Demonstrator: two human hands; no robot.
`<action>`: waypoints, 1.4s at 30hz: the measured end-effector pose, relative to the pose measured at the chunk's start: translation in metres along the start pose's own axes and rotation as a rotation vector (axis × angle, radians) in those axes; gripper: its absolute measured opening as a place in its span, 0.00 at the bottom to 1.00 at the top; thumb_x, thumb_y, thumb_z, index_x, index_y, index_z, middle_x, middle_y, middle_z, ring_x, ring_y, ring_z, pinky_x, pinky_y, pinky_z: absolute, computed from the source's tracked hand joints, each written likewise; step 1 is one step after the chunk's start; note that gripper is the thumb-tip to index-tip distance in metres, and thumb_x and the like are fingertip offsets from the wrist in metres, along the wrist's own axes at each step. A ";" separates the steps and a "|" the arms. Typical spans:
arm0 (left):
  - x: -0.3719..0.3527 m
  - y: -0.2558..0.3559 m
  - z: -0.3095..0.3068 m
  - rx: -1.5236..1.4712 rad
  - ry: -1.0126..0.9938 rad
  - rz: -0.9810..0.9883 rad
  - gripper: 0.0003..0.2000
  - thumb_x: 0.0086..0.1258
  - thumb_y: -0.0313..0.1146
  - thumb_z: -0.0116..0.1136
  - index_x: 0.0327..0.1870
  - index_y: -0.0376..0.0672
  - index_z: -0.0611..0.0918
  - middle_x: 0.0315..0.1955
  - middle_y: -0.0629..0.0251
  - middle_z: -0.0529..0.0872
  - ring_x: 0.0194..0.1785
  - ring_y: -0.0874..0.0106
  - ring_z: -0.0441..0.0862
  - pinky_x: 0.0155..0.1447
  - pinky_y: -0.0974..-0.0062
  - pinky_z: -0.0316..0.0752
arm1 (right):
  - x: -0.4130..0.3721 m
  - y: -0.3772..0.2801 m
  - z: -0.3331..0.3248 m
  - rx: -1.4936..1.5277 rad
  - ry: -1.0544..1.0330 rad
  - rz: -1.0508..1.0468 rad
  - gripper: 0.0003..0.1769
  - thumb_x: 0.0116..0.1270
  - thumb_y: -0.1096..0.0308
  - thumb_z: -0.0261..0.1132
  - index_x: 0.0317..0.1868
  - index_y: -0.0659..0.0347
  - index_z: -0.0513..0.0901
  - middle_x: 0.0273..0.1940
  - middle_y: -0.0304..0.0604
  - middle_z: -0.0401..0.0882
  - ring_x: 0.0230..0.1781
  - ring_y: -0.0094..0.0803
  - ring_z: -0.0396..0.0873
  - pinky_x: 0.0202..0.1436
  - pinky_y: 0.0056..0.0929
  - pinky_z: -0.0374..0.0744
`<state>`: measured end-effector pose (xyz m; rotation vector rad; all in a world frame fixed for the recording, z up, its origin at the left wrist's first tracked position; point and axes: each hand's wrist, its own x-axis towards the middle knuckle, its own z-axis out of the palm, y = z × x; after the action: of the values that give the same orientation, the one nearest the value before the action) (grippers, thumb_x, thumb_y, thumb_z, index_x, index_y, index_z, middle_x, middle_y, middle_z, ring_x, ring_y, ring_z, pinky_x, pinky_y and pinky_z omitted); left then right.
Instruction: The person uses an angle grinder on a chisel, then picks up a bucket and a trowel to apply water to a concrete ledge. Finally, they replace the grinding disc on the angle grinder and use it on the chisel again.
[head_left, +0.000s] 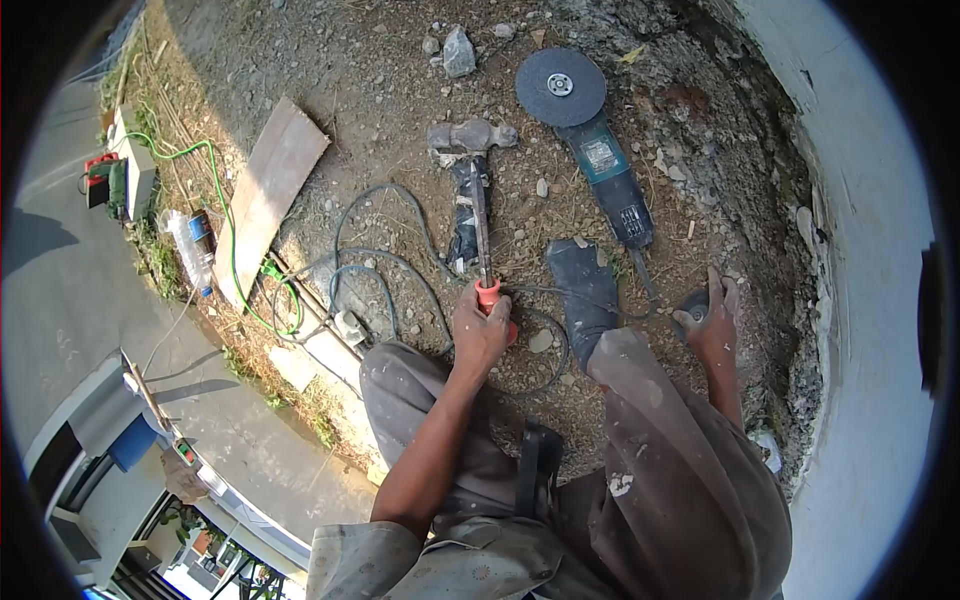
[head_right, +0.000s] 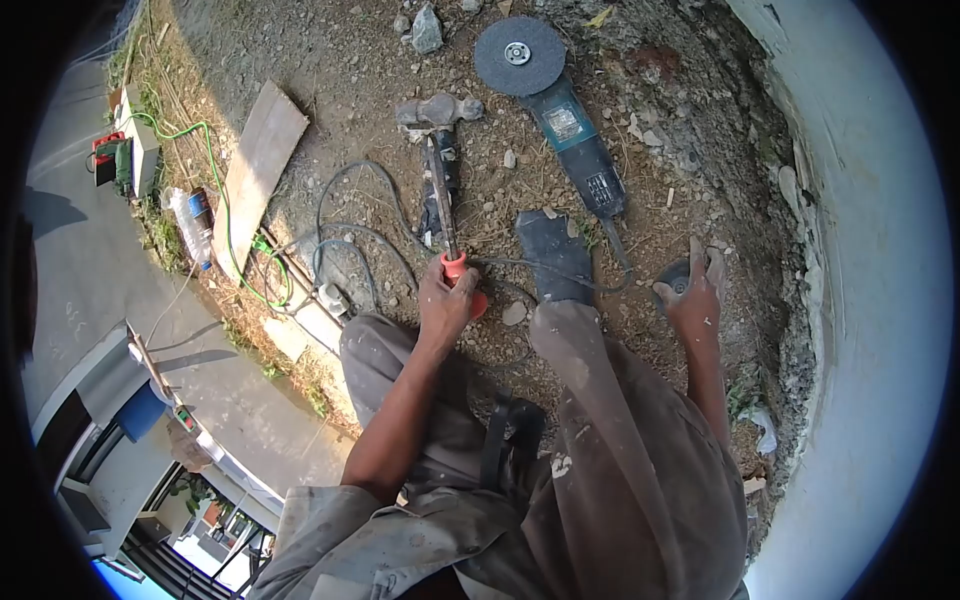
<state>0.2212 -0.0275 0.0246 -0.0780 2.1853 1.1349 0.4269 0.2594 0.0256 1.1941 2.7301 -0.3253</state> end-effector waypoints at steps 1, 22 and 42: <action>0.004 -0.006 -0.002 0.017 -0.045 -0.009 0.14 0.68 0.31 0.64 0.52 0.36 0.80 0.33 0.67 0.83 0.35 0.76 0.77 0.44 0.73 0.74 | -0.004 0.003 0.001 0.021 -0.053 0.028 0.39 0.53 0.67 0.80 0.66 0.57 0.74 0.61 0.59 0.75 0.61 0.54 0.75 0.62 0.48 0.75; 0.016 -0.020 0.006 -0.108 -0.031 0.029 0.14 0.69 0.33 0.64 0.51 0.36 0.82 0.30 0.63 0.84 0.32 0.74 0.78 0.41 0.72 0.75 | 0.087 -0.106 -0.025 0.417 -0.078 -0.206 0.40 0.63 0.58 0.74 0.72 0.59 0.69 0.59 0.58 0.75 0.60 0.57 0.74 0.65 0.49 0.73; 0.036 -0.131 -0.210 0.454 0.469 -0.234 0.22 0.67 0.43 0.68 0.53 0.32 0.82 0.46 0.45 0.84 0.51 0.50 0.82 0.58 0.60 0.75 | 0.090 -0.121 0.022 0.358 -0.093 -0.327 0.53 0.66 0.64 0.71 0.83 0.51 0.47 0.66 0.65 0.69 0.64 0.64 0.69 0.69 0.55 0.68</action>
<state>0.1266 -0.2573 -0.0049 -0.4244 2.7070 0.5022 0.2779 0.2369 0.0022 0.7622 2.8558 -0.9160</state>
